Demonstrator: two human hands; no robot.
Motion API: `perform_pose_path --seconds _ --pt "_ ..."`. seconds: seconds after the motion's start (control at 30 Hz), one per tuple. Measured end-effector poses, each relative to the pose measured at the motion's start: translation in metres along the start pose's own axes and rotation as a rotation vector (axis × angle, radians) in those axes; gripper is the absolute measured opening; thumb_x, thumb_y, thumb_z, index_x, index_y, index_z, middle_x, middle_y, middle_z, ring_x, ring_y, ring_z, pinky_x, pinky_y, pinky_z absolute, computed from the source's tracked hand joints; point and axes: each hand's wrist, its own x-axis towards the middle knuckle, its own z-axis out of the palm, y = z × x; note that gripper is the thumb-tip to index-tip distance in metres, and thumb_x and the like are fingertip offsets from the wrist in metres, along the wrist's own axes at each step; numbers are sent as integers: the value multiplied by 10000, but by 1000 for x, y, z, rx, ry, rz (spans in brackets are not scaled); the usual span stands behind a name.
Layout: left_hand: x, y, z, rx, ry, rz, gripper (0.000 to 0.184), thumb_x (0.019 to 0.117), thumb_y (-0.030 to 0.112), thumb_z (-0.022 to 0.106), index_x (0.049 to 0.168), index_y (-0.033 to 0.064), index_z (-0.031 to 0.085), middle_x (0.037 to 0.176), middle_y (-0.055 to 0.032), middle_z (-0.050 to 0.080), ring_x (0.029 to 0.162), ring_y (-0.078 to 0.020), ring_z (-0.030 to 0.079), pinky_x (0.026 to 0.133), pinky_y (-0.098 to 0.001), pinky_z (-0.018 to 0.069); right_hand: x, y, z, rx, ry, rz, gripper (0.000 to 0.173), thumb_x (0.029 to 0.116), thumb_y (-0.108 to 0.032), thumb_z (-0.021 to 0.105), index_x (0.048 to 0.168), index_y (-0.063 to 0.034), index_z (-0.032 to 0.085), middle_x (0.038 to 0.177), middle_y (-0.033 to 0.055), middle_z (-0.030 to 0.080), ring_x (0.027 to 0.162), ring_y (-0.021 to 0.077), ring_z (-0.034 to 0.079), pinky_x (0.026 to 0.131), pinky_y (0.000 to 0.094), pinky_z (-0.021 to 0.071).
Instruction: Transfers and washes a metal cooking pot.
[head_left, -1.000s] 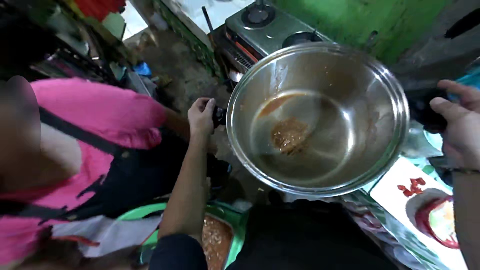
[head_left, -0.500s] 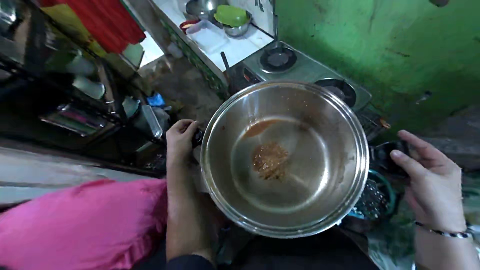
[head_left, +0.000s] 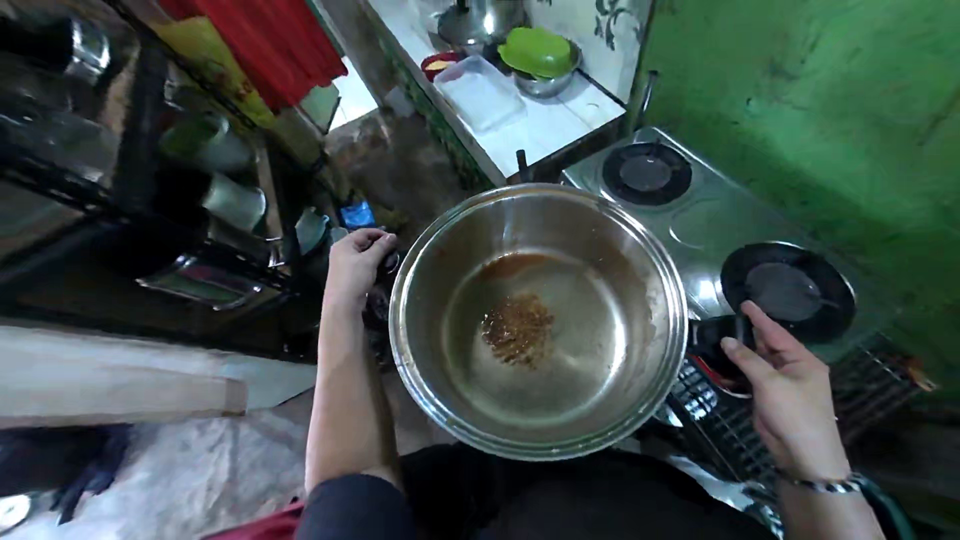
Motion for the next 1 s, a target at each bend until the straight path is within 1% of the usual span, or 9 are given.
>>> perform_pose_path --seconds 0.07,0.13,0.23,0.33,0.43,0.67,0.77,0.83,1.0 --pt "38 -11 -15 10 5 -24 255 1024 278 638 1180 82 682 901 -54 661 663 -91 544 607 -306 478 25 -5 42 -19 -18 14 556 984 -94 603 1521 -39 471 1419 120 587 1033 31 644 776 187 548" --pt "83 -22 -34 19 22 -46 252 1025 270 636 1175 72 680 904 -63 657 668 -93 540 622 -316 481 55 -9 94 -41 -26 48 541 1009 -105 593 1534 -74 465 1330 121 626 868 60 658 645 221 550" --pt "164 -31 -66 44 39 -56 253 1026 255 637 1179 57 674 918 -78 666 702 -110 577 663 -336 514 101 -11 180 -53 -63 114 551 1043 -99 557 1571 -91 403 1322 137 623 751 86 637 575 253 532" --pt "241 -40 -103 85 57 -24 267 1024 250 641 1174 32 676 971 -118 675 787 -160 605 752 -402 521 142 -23 260 -48 -106 157 562 1036 -85 567 1574 -102 402 1350 148 608 755 104 657 573 265 555" --pt "308 -58 -133 94 77 -33 276 1029 275 637 1175 46 684 990 -116 680 782 -164 599 731 -400 509 187 -51 323 -17 -94 95 541 1022 -83 581 1546 -94 447 1305 125 629 735 77 644 556 241 541" --pt "409 -134 -127 -95 121 -207 338 1047 313 600 1248 47 655 1054 -117 684 818 -157 616 763 -393 533 303 -133 427 -27 -61 -239 492 972 -127 627 1459 -111 563 1333 46 635 865 55 640 684 252 549" --pt "458 -157 -113 -208 120 -268 311 1046 291 606 1238 52 656 951 -70 669 694 -93 570 651 -298 511 354 -156 471 -146 -97 -279 504 988 -171 610 1487 -170 538 1393 60 609 1031 122 646 829 361 557" --pt "496 -170 -113 -206 108 -291 301 1048 303 601 1223 67 662 903 -46 656 644 -72 549 601 -272 497 385 -163 505 -179 -105 -282 459 993 -166 599 1450 -191 573 1283 44 658 883 95 642 717 314 544" --pt "607 -178 -148 -5 94 -314 360 1048 352 592 1257 64 652 1082 -106 669 873 -148 612 820 -400 526 484 -183 607 -115 -163 -219 351 982 -103 577 1327 -118 643 1102 16 671 657 21 545 548 211 461"
